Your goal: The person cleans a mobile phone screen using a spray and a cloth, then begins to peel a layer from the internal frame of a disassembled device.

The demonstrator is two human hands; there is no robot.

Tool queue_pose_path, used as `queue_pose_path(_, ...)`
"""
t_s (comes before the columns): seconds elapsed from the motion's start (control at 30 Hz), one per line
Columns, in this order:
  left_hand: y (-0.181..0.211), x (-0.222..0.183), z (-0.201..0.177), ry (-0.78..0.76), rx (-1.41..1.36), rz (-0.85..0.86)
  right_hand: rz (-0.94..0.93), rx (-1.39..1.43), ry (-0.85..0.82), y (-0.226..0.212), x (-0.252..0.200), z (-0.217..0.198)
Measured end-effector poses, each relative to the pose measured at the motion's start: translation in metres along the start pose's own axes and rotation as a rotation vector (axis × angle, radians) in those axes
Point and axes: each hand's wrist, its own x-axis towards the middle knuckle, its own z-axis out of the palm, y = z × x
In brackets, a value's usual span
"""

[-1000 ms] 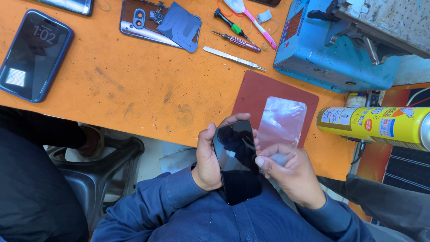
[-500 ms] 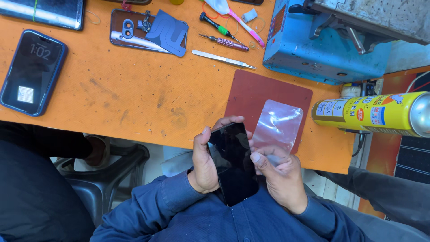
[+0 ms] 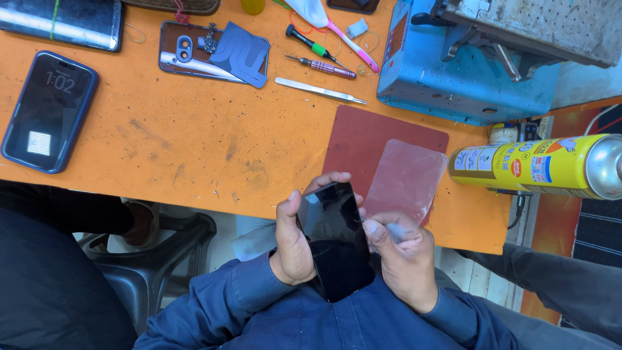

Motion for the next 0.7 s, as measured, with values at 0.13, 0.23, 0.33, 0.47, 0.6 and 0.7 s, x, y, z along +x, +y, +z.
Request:
queue_pose_path(0.13,-0.003,-0.002,0.001,0.021,-0.013,0.034,0.027,0.068,-0.053,-0.001,-0.003,-0.003)
queue_pose_path(0.23,-0.004,-0.003,-0.002,0.076,0.008,0.051,0.103,0.057,-0.062,-0.001,-0.009,-0.006)
queue_pose_path(0.33,-0.003,-0.003,-0.002,0.074,0.018,0.063,0.166,0.020,-0.057,-0.001,-0.009,-0.008)
queue_pose_path(0.47,-0.001,-0.003,0.000,0.037,0.022,0.062,0.183,-0.007,-0.145,-0.012,-0.003,-0.019)
queue_pose_path(0.6,0.000,-0.003,0.002,0.000,0.023,0.055,0.218,-0.069,-0.189,-0.018,0.000,-0.023)
queue_pose_path(0.7,-0.001,-0.004,0.001,0.003,0.011,0.077,0.218,-0.152,-0.206,-0.016,-0.001,-0.025)
